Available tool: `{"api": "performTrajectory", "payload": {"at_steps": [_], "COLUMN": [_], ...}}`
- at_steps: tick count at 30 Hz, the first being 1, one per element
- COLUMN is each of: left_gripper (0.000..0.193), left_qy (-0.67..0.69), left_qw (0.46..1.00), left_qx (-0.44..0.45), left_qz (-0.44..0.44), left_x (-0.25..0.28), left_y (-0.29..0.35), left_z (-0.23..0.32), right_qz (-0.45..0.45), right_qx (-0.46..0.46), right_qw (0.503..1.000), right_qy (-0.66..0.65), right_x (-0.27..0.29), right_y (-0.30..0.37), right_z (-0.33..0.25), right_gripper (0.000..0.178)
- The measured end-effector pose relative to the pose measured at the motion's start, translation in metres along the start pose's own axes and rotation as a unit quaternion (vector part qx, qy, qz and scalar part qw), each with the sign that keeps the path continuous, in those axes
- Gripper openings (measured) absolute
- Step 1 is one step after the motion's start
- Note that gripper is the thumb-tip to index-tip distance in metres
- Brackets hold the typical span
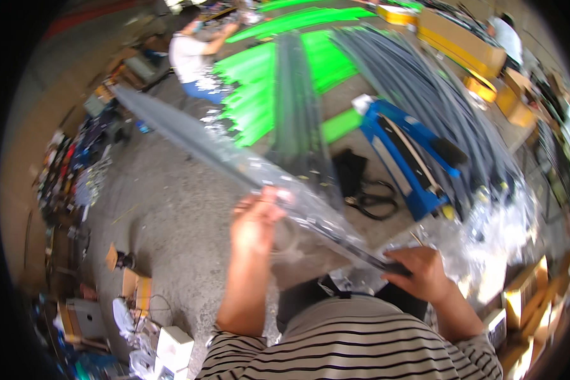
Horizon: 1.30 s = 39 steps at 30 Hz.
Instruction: The person wraps long gray poles with yellow tips in clear plastic bags. They use a blue heat-sealing machine to seal the bags and then place the wrapped poles on a pile on the table.
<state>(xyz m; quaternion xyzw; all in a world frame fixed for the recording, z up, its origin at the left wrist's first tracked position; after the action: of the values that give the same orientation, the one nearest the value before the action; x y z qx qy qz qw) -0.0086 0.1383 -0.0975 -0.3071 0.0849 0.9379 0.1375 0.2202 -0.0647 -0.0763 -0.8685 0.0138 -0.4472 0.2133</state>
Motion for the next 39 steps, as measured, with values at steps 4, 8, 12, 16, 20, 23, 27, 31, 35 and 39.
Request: {"api": "performTrajectory", "payload": {"at_steps": [4, 8, 12, 16, 20, 23, 27, 31, 35, 39], "left_gripper": [0.007, 0.015, 0.017, 0.017, 0.019, 0.021, 0.021, 0.022, 0.022, 0.023], "left_qy": [-0.029, -0.030, -0.009, 0.007, 0.027, 0.059, 0.055, 0.056, 0.058, 0.067], "left_qw": [0.997, 0.997, 0.996, 0.996, 0.992, 0.993, 0.996, 0.996, 0.995, 0.994], "left_qx": [-0.050, -0.063, -0.058, -0.057, -0.086, -0.095, -0.077, -0.065, -0.084, -0.087], "left_qz": [0.041, 0.043, 0.071, 0.074, 0.084, 0.037, -0.001, -0.029, -0.008, 0.009], "left_x": [0.025, 0.053, 0.072, 0.079, 0.091, 0.104, 0.110, 0.116, 0.118, 0.121], "left_y": [-0.006, -0.010, -0.007, -0.001, 0.001, 0.001, 0.003, 0.003, 0.003, 0.003], "left_z": [0.040, 0.050, 0.052, 0.050, 0.058, 0.065, 0.060, 0.061, 0.063, 0.068], "right_qz": [0.146, 0.275, 0.260, 0.284, 0.316, 0.359, 0.437, 0.452, 0.385, 0.273], "right_qx": [-0.152, -0.260, -0.299, -0.315, -0.248, -0.229, -0.239, -0.216, -0.166, -0.151], "right_qw": [0.972, 0.889, 0.865, 0.805, 0.814, 0.808, 0.783, 0.815, 0.863, 0.929], "right_qy": [-0.099, -0.257, -0.308, -0.415, -0.421, -0.408, -0.372, -0.290, -0.281, -0.199], "right_x": [0.041, 0.047, 0.028, 0.024, 0.032, 0.047, 0.053, 0.057, 0.064, 0.065], "right_y": [0.017, 0.038, 0.038, 0.023, 0.025, 0.031, 0.032, 0.039, 0.036, 0.032], "right_z": [0.022, 0.044, 0.049, 0.048, 0.053, 0.056, 0.056, 0.055, 0.049, 0.050], "right_gripper": [0.027, 0.025, 0.039, 0.025, 0.015, 0.014, 0.014, 0.013, 0.014, 0.019]}}
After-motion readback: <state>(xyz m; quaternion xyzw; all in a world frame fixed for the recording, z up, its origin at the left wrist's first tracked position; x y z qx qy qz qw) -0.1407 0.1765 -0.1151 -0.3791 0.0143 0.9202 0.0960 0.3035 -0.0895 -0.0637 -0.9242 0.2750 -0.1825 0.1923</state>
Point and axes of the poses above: each hand's wrist, its own y-axis away from the middle knuckle, its own x-axis out of the back of the hand, z = x × y, the point moved 3 cm from there along -y, towards the middle knuckle, and after that the axes turned 7 degrees about -z, right-handed, at the moved point
